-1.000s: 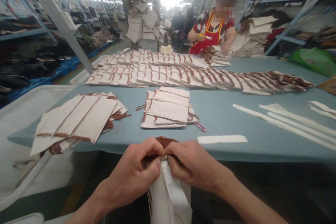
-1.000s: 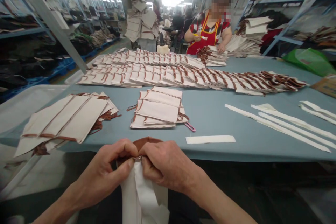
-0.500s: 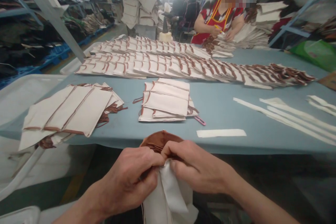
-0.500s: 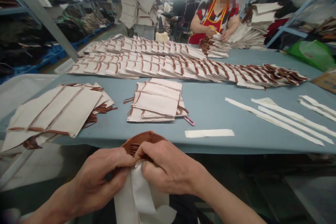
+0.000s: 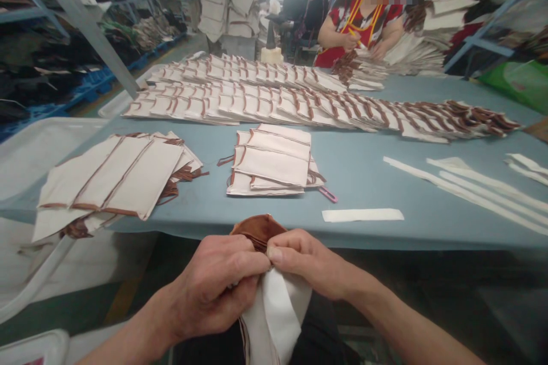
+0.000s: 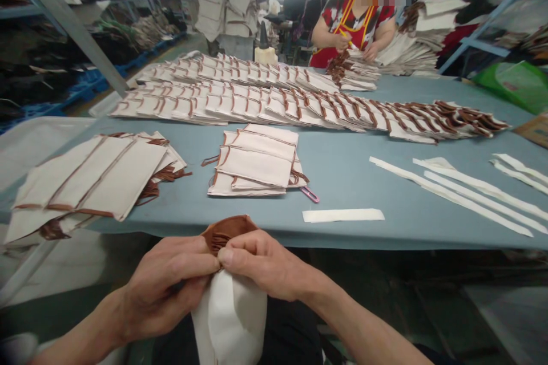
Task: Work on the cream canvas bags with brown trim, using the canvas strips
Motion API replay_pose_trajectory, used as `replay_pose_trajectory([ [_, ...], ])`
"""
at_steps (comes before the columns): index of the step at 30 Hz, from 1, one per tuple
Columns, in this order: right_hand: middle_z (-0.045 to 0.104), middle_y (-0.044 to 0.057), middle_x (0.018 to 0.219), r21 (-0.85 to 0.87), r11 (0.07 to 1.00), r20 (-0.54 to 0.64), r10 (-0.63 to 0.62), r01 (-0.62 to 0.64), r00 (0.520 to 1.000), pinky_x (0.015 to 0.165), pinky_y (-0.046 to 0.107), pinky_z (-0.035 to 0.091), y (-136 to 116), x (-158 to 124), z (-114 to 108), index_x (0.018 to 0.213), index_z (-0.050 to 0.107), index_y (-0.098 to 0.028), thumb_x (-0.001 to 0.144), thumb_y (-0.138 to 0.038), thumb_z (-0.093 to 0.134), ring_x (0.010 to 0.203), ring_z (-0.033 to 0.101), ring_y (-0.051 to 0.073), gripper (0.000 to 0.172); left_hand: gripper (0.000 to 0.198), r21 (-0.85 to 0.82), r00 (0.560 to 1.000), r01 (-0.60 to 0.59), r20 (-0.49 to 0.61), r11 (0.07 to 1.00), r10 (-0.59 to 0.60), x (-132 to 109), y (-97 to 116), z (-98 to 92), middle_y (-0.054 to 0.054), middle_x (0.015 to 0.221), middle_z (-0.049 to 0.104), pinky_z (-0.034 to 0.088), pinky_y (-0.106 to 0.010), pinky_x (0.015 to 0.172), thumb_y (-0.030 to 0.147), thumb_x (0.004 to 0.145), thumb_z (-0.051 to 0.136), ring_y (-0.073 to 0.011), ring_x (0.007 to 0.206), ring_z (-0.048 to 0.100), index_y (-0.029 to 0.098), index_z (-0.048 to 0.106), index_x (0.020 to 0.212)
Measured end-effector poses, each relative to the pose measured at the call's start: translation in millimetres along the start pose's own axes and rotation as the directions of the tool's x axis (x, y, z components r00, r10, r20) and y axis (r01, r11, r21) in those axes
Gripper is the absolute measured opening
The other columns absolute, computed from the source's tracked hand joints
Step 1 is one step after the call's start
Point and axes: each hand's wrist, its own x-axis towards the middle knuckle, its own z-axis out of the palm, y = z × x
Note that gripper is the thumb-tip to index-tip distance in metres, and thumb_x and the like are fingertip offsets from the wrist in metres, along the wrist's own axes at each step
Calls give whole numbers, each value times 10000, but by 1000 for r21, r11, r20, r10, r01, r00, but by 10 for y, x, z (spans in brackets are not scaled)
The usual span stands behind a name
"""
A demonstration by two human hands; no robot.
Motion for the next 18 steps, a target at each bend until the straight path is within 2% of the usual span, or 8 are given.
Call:
replay_pose_trajectory([
  [3, 376, -76, 644, -5, 1000, 32, 1, -1, 999, 484, 207, 216, -93, -77, 11, 739, 474, -194, 897, -661, 653, 558, 274, 75, 525, 323, 5, 998, 25, -51, 1000, -25, -15, 18, 29, 42, 668, 629, 395, -234, 551, -25, 843, 482, -117, 529, 541, 221, 560, 1037],
  [6, 427, -62, 662, -274, 955, -2, -121, 116, 993, 510, 199, 275, -237, -163, 43, 762, 520, -185, 941, -377, 604, 577, 332, 85, 275, 260, -1, 991, 124, -56, 992, -124, -26, 73, 16, 61, 679, 634, 417, -205, 547, 41, 843, 506, -98, 520, 564, 223, 556, 1022],
  [8, 479, -57, 646, -555, 813, -45, -240, 176, 970, 532, 212, 294, -313, -205, 69, 747, 561, -181, 861, -155, 554, 565, 380, 87, 117, 214, -29, 971, 239, 1, 971, -239, -19, 109, -31, 51, 742, 657, 440, -196, 578, 90, 839, 518, -102, 581, 601, 220, 563, 1003],
  [9, 511, -54, 641, -666, 721, -50, -300, 192, 953, 547, 221, 303, -338, -221, 81, 742, 584, -180, 810, -93, 535, 562, 407, 89, 121, 180, -55, 954, 296, 54, 954, -293, -8, 122, -64, 48, 757, 653, 439, -193, 584, 109, 852, 515, -102, 601, 601, 217, 575, 983],
  [11, 577, -38, 652, -785, 577, -23, -388, 224, 921, 581, 237, 333, -363, -243, 102, 743, 623, -180, 754, -50, 518, 576, 466, 100, 167, 128, -108, 915, 384, 178, 917, -363, 23, 134, -133, 53, 719, 607, 416, -188, 574, 148, 923, 482, -96, 598, 566, 208, 592, 899],
  [12, 608, -26, 668, -807, 538, -5, -421, 245, 907, 600, 242, 353, -365, -252, 112, 745, 635, -180, 748, -49, 515, 592, 493, 107, 178, 178, -120, 900, 401, 235, 908, -366, 39, 132, -163, 59, 684, 572, 397, -186, 560, 170, 968, 463, -90, 581, 536, 204, 584, 843],
  [14, 629, -14, 676, -800, 530, 11, -455, 281, 890, 611, 241, 378, -355, -263, 132, 746, 652, -182, 752, -55, 507, 606, 524, 115, 193, 315, -81, 909, 343, 281, 936, -309, 57, 109, -202, 63, 632, 516, 352, -199, 537, 217, 1044, 435, -86, 552, 477, 197, 535, 746],
  [18, 508, -49, 584, -706, 640, -19, -444, 302, 896, 519, 216, 320, -284, -256, 169, 708, 650, -178, 762, -81, 520, 519, 441, 92, 171, 455, 133, 980, 59, 179, 989, -83, -1, -4, -175, 52, 581, 467, 279, -279, 537, 264, 1104, 392, -114, 531, 403, 204, 440, 656],
])
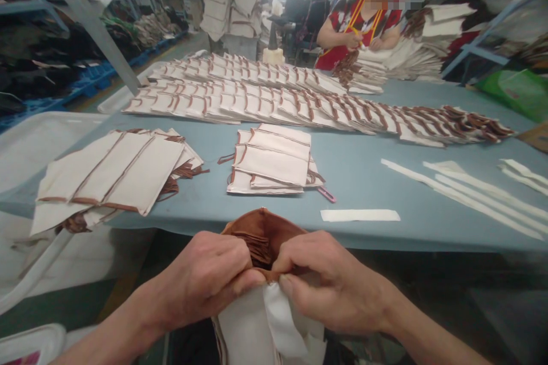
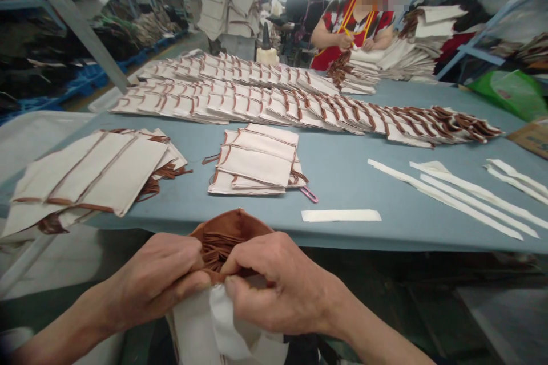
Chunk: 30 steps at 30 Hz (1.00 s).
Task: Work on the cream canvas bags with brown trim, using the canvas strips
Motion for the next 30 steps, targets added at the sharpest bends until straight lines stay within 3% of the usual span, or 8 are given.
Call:
replay_pose_trajectory([
  [2, 495, -50, 578, 49, 999, -4, 13, -13, 1000, 496, 213, 298, 28, -2, 46, 704, 652, -171, 778, -98, 531, 506, 420, 86, 160, 517, -16, 1000, -20, -24, 1000, 19, -46, -76, 65, 53, 565, 431, 263, -287, 535, 329, 1128, 320, -117, 526, 379, 206, 408, 634],
  [6, 536, -41, 605, 34, 999, -19, -15, 16, 1000, 529, 211, 329, 59, 32, 80, 730, 664, -170, 772, -83, 533, 524, 446, 88, 163, 600, -283, 991, 137, 44, 949, -130, -88, -195, 132, 74, 566, 358, 252, -254, 507, 580, 1083, 321, -97, 510, 329, 197, 397, 627],
  [10, 637, -9, 663, -126, 989, -26, -83, 79, 996, 603, 231, 373, 1, 104, 16, 779, 670, -178, 787, -66, 519, 576, 527, 112, 188, 669, -480, 971, 238, 123, 844, -204, 25, -173, -6, 37, 672, 521, 344, -227, 573, 753, 992, 310, -113, 596, 432, 178, 542, 740],
  [13, 654, 6, 664, -253, 962, -10, -112, 105, 994, 598, 249, 358, -84, 145, -26, 758, 637, -188, 805, -81, 527, 581, 545, 128, 160, 662, -459, 958, 279, 197, 844, -209, 153, -87, -145, 24, 699, 541, 367, -235, 632, 684, 1045, 253, -126, 638, 448, 175, 563, 755],
  [19, 688, 26, 692, -319, 942, -13, -112, 102, 994, 575, 246, 358, -152, 103, -58, 776, 640, -189, 922, -165, 553, 600, 583, 133, 172, 575, -326, 949, 285, 230, 901, -217, 248, 28, -159, 70, 614, 405, 259, -250, 542, 611, 1029, 454, -100, 565, 361, 188, 410, 643],
  [25, 724, 26, 672, -326, 917, 136, -194, 229, 972, 546, 246, 373, 188, 27, -19, 808, 692, -207, 985, -274, 534, 572, 619, 134, 247, 478, -407, 940, 292, 288, 865, -182, 196, 85, -103, 85, 578, 341, 225, -221, 479, 375, 968, 650, -74, 511, 321, 187, 380, 621],
  [28, 651, -7, 589, -337, 917, 191, -154, 212, 969, 487, 254, 323, 365, 10, 54, 752, 676, -222, 1024, -400, 529, 508, 565, 121, 357, 406, -249, 942, 259, 278, 933, -188, 153, 156, -121, 81, 598, 405, 269, -219, 503, 218, 933, 697, -74, 542, 401, 184, 419, 639],
  [30, 536, -38, 514, -319, 930, 220, -116, 184, 969, 435, 268, 266, 429, 7, 96, 695, 645, -232, 991, -435, 588, 437, 469, 110, 363, 418, -91, 948, 200, 268, 976, -170, 134, 200, -123, 74, 596, 445, 285, -230, 494, 218, 950, 689, -82, 547, 437, 184, 425, 629],
])
